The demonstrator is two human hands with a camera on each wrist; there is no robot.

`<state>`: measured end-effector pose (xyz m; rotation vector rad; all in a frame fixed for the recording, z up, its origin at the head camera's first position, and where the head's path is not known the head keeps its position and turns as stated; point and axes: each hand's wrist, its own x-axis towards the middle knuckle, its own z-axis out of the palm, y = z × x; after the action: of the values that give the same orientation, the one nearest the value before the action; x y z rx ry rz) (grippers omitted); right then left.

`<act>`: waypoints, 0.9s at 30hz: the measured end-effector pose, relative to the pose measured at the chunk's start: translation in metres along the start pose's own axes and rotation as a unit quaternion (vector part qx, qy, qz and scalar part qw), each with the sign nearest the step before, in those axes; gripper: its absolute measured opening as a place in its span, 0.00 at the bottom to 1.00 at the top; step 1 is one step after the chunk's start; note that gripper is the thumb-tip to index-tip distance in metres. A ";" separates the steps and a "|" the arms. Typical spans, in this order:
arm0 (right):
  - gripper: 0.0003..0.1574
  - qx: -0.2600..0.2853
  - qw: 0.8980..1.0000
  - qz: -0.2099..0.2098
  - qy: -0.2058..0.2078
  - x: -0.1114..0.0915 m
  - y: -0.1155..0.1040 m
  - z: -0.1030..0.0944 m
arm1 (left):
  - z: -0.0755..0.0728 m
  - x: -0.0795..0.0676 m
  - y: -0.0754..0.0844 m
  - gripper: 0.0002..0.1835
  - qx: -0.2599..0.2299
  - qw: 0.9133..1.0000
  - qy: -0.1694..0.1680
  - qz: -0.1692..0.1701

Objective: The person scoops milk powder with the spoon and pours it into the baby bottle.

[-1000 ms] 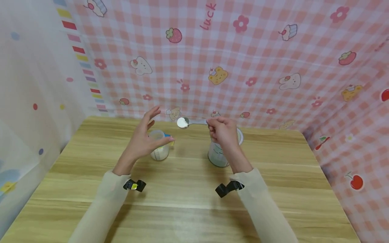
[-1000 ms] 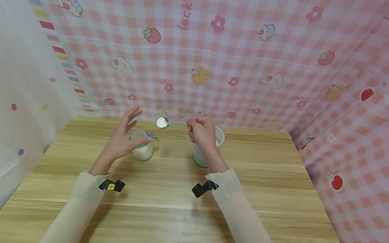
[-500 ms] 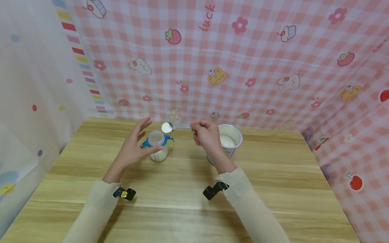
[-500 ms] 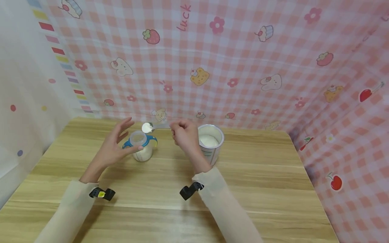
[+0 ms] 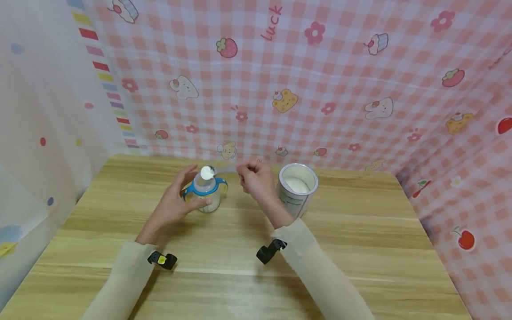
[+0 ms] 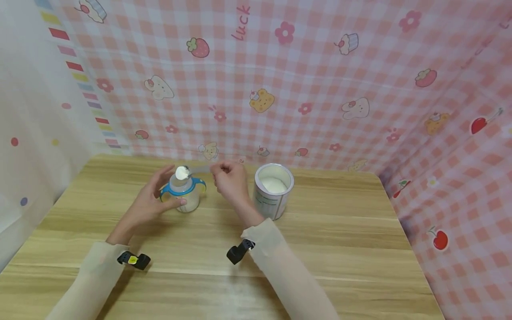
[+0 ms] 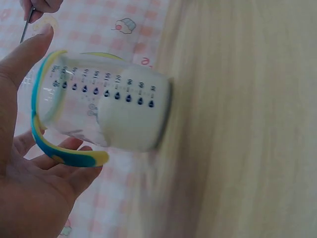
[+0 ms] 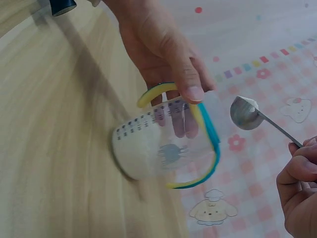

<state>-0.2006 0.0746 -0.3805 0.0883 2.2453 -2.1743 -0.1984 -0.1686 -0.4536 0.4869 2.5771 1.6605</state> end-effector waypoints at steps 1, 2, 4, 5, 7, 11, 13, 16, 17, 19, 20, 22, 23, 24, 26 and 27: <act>0.12 -0.001 1.000 0.002 -0.002 0.000 0.002 0.001 | 0.000 0.000 -0.001 0.54 0.000 1.000 -0.001 -0.006; 0.12 -0.003 1.000 0.005 -0.004 0.001 0.003 0.002 | 0.000 0.000 -0.003 0.54 -0.003 1.000 -0.003 -0.011; 0.13 -0.011 1.000 0.004 -0.004 0.001 0.006 0.004 | 0.001 0.000 -0.006 0.52 -0.012 1.000 -0.005 -0.019; 0.13 -0.015 1.000 0.003 -0.004 0.001 0.007 0.005 | 0.001 0.000 -0.007 0.52 -0.018 1.000 -0.006 -0.022; 0.14 -0.025 1.000 -0.006 -0.003 0.001 0.009 0.006 | 0.002 0.001 -0.010 0.49 -0.028 0.999 -0.007 -0.024; 0.15 -0.049 0.998 -0.032 -0.002 0.000 0.014 0.008 | 0.003 0.002 -0.014 0.46 -0.038 0.999 -0.004 -0.028; 0.15 -0.061 0.997 -0.044 -0.002 0.000 0.017 0.009 | 0.003 0.001 -0.016 0.44 -0.037 0.999 -0.003 -0.028; 0.15 -0.078 0.995 -0.063 0.001 0.000 0.020 0.010 | 0.004 0.001 -0.016 0.41 -0.034 0.999 -0.002 -0.029; 0.15 -0.084 0.994 -0.069 0.002 0.000 0.022 0.010 | 0.004 0.000 -0.017 0.40 -0.034 0.999 -0.003 -0.029; 0.15 -0.096 0.992 -0.085 0.006 0.000 0.024 0.010 | 0.004 0.000 -0.017 0.39 -0.032 0.999 -0.004 -0.032; 0.15 -0.103 0.990 -0.092 0.007 -0.001 0.025 0.011 | 0.004 0.000 -0.017 0.39 -0.031 0.999 -0.003 -0.033; 0.16 -0.117 0.987 -0.109 0.009 -0.001 0.027 0.011 | 0.004 0.000 -0.017 0.39 -0.028 0.999 -0.002 -0.034; 0.15 -0.120 0.986 -0.119 0.009 -0.001 0.028 0.011 | 0.004 0.000 -0.017 0.39 -0.025 0.999 -0.002 -0.035; 0.15 -0.126 0.983 -0.130 0.010 -0.002 0.029 0.011 | 0.004 0.000 -0.017 0.39 -0.023 0.999 -0.001 -0.036; 0.15 -0.136 0.979 -0.152 0.008 -0.002 0.032 0.012 | 0.003 0.000 -0.017 0.39 -0.017 0.999 0.000 -0.038; 0.14 -0.140 0.976 -0.165 0.006 -0.003 0.032 0.012 | 0.003 0.000 -0.017 0.39 -0.015 0.999 -0.001 -0.038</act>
<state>-0.1962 0.0635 -0.4129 -0.2964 2.7125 -1.9567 -0.2015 -0.1722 -0.4701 0.3819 2.5311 1.6717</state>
